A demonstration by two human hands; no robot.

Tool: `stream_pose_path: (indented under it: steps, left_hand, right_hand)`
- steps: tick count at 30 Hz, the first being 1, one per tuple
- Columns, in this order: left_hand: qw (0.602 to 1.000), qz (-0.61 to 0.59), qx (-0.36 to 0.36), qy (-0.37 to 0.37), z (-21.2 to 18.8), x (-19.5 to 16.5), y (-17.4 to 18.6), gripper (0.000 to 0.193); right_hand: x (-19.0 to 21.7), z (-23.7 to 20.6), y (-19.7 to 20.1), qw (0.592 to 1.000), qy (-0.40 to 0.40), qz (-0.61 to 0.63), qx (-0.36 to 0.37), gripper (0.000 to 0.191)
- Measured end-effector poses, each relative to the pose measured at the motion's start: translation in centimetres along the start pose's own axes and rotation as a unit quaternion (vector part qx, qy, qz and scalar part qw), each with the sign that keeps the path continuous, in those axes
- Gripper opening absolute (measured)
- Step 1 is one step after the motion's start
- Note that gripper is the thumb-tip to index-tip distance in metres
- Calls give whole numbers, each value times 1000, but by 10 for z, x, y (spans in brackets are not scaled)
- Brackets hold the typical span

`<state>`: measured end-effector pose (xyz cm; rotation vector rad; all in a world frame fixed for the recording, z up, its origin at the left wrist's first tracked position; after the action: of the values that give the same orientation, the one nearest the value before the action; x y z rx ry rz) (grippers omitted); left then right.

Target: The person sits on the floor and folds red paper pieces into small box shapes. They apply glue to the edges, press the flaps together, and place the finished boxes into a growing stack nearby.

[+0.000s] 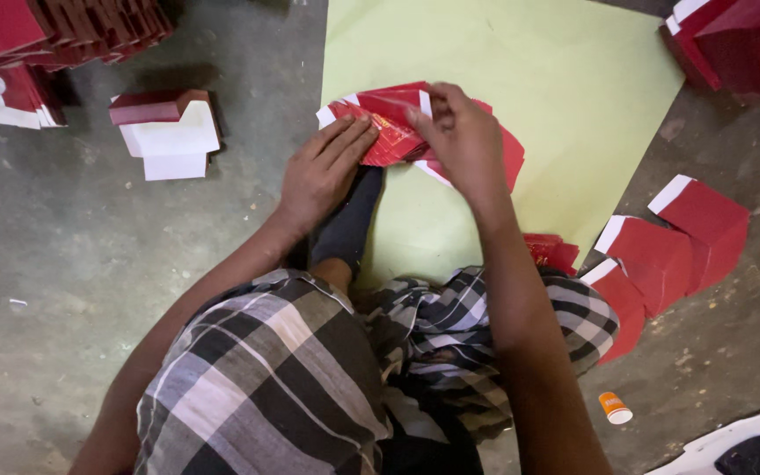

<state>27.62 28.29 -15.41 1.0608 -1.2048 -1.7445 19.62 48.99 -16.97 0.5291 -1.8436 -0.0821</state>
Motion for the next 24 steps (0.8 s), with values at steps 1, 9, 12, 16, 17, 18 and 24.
stream_pose_path:
  steps: [1,9,12,16,17,18,24]
  left_hand:
    - [1000,-6,3,-3,0,0,-1,56]
    - [1000,-25,8,-9,4,-3,-3,45]
    - [1000,-15,0,-26,7,-4,-3,45]
    - [1000,-6,12,-18,10,-4,-11,45]
    - [1000,-4,12,-16,9,-5,-13,45]
    - [1000,-8,17,-12,9,-5,-15,45]
    - [999,-31,5,-2,7,-6,-18,52]
  right_hand:
    - [3,0,0,999,32,-32,6,35]
    - [5,0,3,960,87,-267,-10,17]
    - [-1,3,2,994,18,98,42,31]
    - [-4,5,9,1000,22,8,16,32]
    - [-4,5,10,998,38,-49,19,28]
    - [-4,4,10,993,46,-106,24,26]
    - [0,4,12,957,111,-267,-10,19]
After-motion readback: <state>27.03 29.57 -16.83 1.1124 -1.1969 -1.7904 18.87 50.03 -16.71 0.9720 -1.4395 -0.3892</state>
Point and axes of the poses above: each hand's wrist, its own z-axis towards the middle knuckle, its own y-axis out of the back of the hand, x = y × z, the point moved 4 cm from there along z, towards the middle knuckle, and after that the axes turned 15 degrees about z, right-handed, at the moved point
